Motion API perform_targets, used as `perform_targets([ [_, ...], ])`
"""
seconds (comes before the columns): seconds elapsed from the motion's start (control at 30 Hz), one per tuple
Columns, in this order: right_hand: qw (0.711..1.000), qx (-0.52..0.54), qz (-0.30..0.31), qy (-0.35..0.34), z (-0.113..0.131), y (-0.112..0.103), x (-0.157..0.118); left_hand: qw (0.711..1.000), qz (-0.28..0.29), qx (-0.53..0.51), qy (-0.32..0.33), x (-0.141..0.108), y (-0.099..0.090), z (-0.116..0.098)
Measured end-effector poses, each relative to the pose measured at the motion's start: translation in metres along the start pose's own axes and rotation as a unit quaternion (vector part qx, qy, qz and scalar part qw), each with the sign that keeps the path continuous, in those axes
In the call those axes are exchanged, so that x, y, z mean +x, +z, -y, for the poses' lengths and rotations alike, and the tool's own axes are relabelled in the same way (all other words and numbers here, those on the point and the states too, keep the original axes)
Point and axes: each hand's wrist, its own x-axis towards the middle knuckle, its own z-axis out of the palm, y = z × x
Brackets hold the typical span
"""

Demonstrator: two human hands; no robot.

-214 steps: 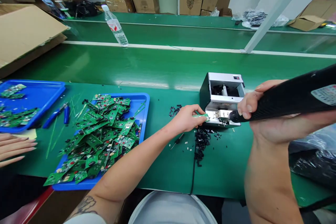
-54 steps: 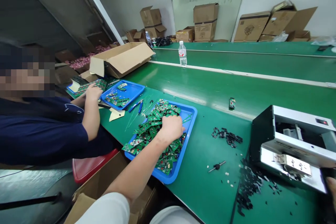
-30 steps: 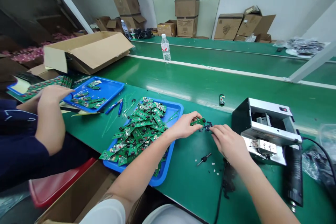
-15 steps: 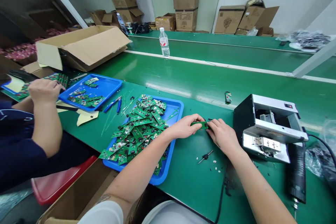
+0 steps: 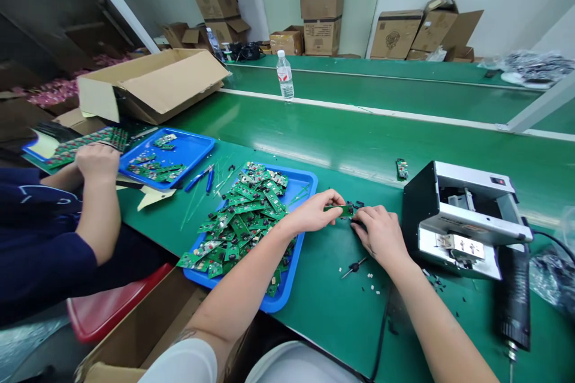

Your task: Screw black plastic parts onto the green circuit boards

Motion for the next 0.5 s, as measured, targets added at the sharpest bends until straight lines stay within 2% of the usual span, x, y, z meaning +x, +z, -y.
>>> perform_targets([
  [0.13, 0.996, 0.092, -0.004, 0.005, -0.005, -0.009, -0.004, 0.999, 0.043, -0.011, -0.004, -0.002, 0.000, 0.000],
  [0.27, 0.979, 0.197, -0.030, 0.044, 0.000, -0.023, -0.014, 0.996, 0.083, -0.019, 0.011, -0.006, 0.002, 0.000],
  [0.5, 0.911, 0.373, -0.051, 0.167, 0.015, -0.044, -0.040, 0.984, 0.166, -0.027, 0.057, -0.012, 0.012, -0.007],
])
